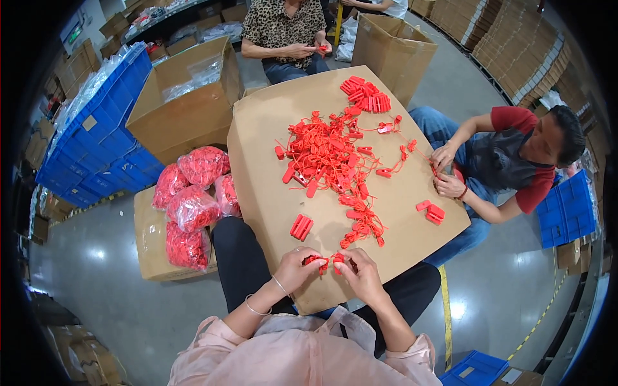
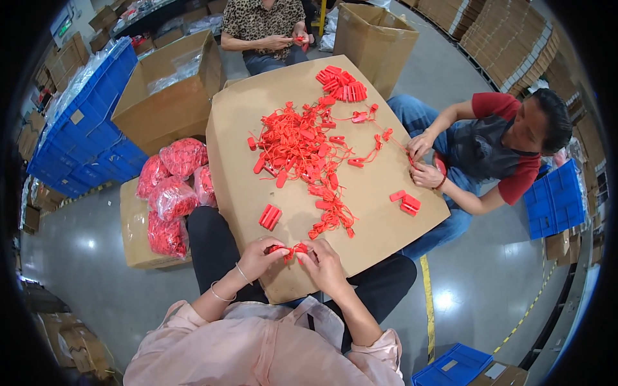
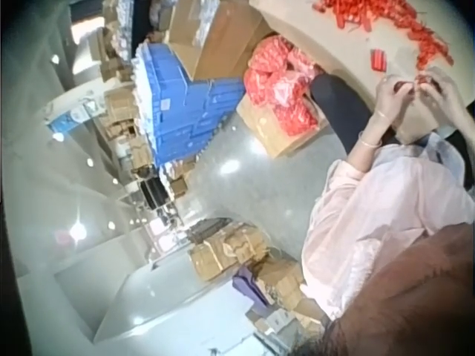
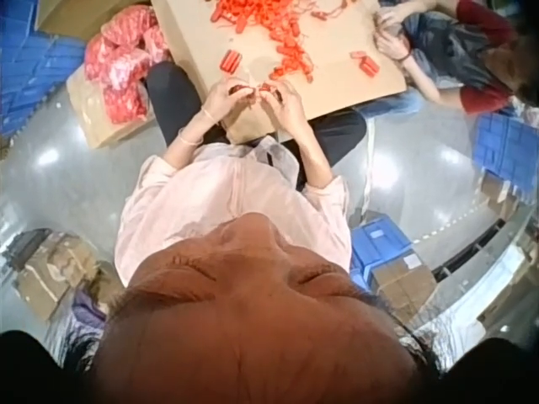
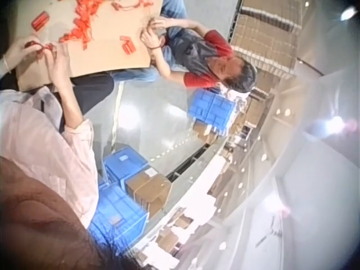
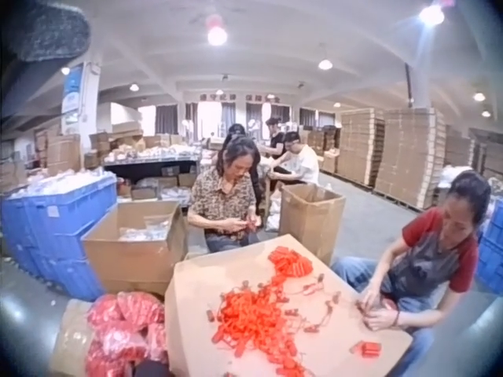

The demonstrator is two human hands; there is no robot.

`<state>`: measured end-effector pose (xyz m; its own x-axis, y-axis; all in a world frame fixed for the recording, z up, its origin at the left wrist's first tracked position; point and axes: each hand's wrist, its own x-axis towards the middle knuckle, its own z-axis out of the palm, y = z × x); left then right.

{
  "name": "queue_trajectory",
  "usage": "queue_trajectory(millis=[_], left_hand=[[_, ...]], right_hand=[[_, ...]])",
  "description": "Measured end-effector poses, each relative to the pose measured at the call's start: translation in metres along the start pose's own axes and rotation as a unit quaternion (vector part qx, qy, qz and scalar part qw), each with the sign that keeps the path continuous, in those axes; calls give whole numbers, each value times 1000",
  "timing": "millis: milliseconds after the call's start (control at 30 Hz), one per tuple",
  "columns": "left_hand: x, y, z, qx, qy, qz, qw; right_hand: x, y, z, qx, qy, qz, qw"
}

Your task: Assembling red plastic tags by attaching strings to them.

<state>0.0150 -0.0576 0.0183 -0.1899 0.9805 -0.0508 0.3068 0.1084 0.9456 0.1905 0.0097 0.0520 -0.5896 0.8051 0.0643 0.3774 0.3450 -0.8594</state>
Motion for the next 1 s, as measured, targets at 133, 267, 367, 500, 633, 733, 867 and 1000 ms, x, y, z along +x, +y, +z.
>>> queue_trajectory(millis=[133,267,367,500,633,733,867,1000], left_hand=[[0,12,-3,-74,-44,-117,989],[0,8,-4,-144,-65,-147,976],[-1,8,-6,-157,-92,-155,971],[-1,1,-3,-148,-90,-162,971],[2,1,-8,-200,-117,-149,961],[2,7,-11,-218,-149,-155,952],[-2,6,-2,-243,-143,-74,957],[0,-5,2,-240,-169,-100,951]], right_hand=[[-1,24,19,151,37,41,987],[0,24,30,210,86,3,974],[-1,17,34,223,96,-5,970],[-3,20,39,202,98,-35,974],[-2,13,31,93,78,-103,987],[-2,15,30,149,68,-70,984],[-9,43,35,481,0,123,868],[-15,45,35,537,-25,245,807]])
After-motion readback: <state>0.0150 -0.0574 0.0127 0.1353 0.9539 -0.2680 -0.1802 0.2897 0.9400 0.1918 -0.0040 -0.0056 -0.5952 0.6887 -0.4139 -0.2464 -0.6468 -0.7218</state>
